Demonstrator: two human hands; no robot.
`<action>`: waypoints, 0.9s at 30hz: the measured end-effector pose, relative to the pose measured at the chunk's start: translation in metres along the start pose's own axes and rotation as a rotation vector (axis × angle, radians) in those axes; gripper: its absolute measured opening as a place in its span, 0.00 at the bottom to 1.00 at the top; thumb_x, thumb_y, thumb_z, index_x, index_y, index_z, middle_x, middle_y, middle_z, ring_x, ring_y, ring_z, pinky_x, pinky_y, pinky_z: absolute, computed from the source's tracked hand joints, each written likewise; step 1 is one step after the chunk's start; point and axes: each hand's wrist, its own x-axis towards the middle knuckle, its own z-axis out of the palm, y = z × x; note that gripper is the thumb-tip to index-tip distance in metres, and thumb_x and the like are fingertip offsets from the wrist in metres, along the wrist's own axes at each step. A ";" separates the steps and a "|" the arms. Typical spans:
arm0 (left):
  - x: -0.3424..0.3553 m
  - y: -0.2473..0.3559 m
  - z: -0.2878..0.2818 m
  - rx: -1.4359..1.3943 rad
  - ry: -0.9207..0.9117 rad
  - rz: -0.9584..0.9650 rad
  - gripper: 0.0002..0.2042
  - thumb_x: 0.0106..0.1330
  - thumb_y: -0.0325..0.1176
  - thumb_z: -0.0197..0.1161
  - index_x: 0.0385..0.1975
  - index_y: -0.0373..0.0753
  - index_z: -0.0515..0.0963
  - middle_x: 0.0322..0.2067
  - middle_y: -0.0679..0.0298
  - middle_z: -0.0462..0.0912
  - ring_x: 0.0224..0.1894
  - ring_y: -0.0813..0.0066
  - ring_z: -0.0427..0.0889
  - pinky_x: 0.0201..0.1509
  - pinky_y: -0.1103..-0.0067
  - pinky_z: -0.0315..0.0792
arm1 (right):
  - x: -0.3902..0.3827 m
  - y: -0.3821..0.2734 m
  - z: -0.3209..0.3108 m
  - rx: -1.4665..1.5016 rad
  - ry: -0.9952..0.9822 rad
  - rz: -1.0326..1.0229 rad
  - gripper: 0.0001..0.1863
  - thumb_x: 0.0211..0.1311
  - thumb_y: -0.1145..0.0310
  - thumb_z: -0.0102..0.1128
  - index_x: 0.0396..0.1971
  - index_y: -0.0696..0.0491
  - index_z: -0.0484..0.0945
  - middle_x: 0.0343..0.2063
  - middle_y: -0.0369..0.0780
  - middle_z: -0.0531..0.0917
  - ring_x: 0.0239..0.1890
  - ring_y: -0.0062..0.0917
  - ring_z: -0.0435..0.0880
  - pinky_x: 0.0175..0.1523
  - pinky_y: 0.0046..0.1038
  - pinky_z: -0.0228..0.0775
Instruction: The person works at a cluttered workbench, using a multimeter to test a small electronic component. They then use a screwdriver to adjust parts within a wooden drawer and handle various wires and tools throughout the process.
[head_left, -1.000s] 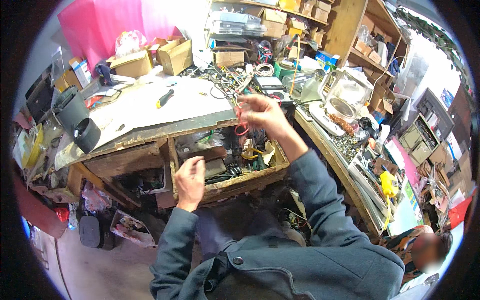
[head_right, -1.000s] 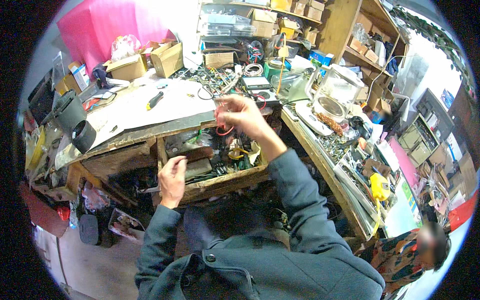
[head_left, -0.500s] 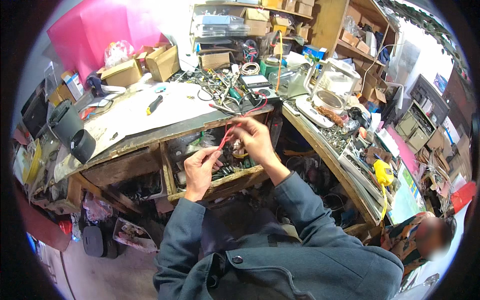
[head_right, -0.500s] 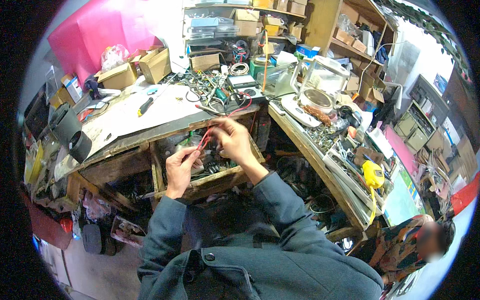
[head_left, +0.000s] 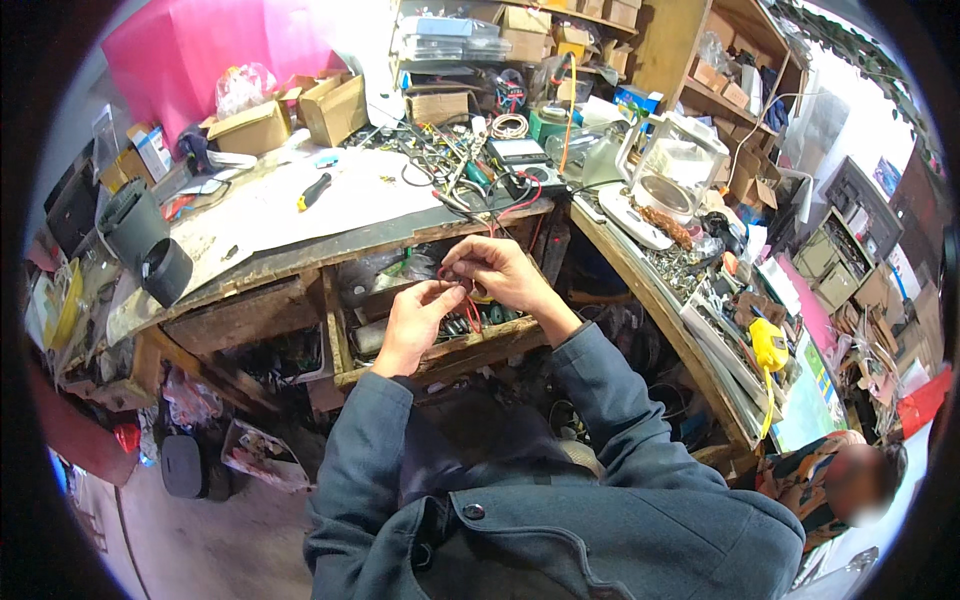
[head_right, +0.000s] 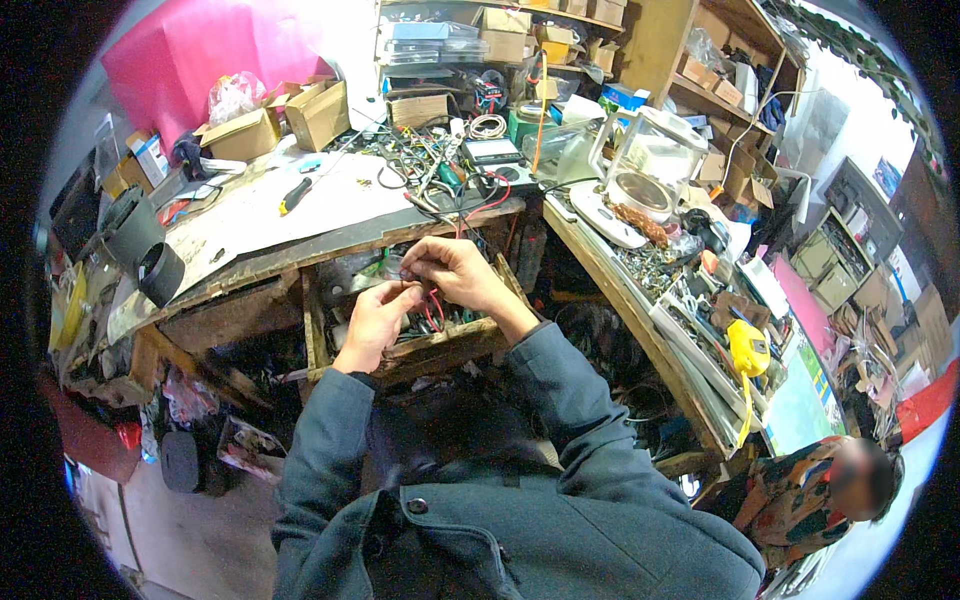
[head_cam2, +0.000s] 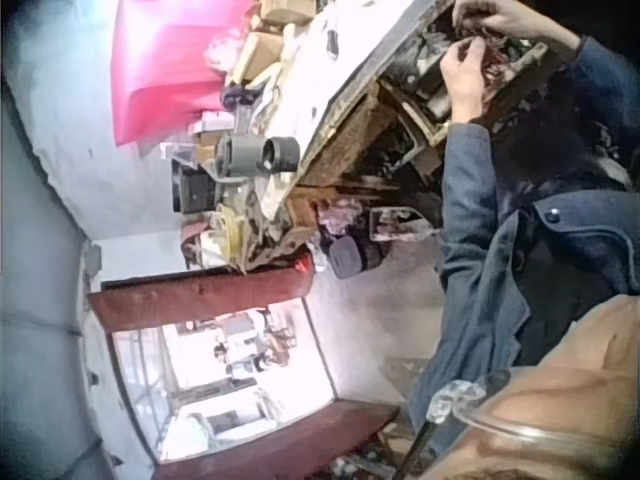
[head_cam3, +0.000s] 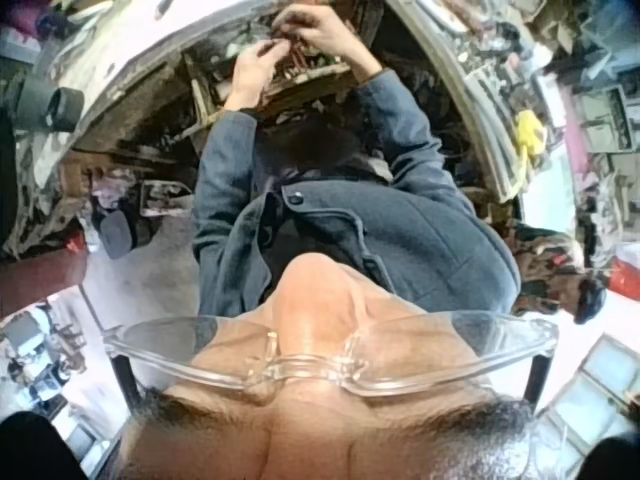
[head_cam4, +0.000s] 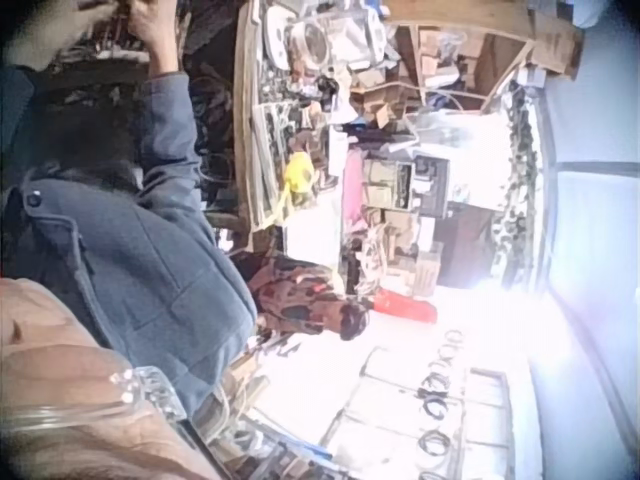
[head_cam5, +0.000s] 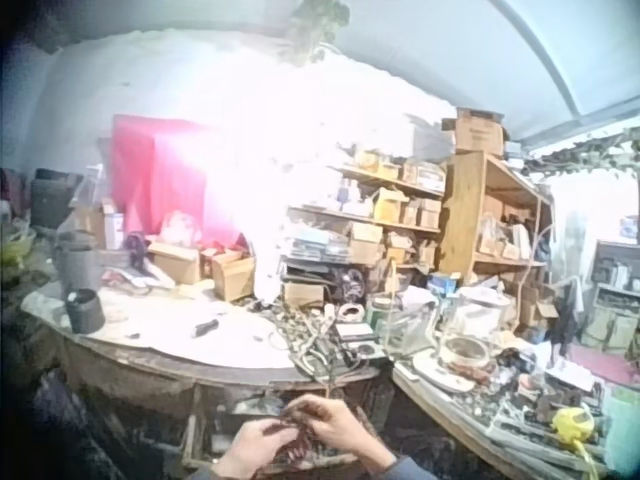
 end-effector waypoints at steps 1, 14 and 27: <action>0.011 -0.014 -0.002 -0.034 -0.026 0.064 0.15 0.70 0.34 0.65 0.50 0.30 0.80 0.39 0.61 0.86 0.29 0.83 0.78 0.34 0.84 0.70 | 0.000 -0.001 -0.001 -0.021 -0.035 -0.026 0.06 0.71 0.76 0.58 0.43 0.57 0.82 0.33 0.32 0.86 0.33 0.10 0.80 0.32 0.16 0.70; -0.034 -0.019 -0.006 -0.034 -0.179 0.010 0.06 0.71 0.26 0.60 0.45 0.35 0.77 0.35 0.66 0.83 0.20 0.89 0.69 0.21 0.88 0.62 | 0.019 0.041 -0.031 0.095 0.484 0.122 0.07 0.70 0.76 0.57 0.42 0.58 0.82 0.32 0.35 0.88 0.27 0.12 0.81 0.29 0.17 0.73; -0.095 -0.016 -0.001 1.050 -0.220 0.633 0.07 0.60 0.30 0.68 0.37 0.42 0.84 0.30 0.64 0.81 0.33 0.61 0.81 0.36 0.68 0.74 | 0.036 0.050 -0.034 -0.098 0.459 0.003 0.07 0.68 0.77 0.60 0.43 0.58 0.82 0.32 0.35 0.87 0.29 0.12 0.81 0.32 0.16 0.72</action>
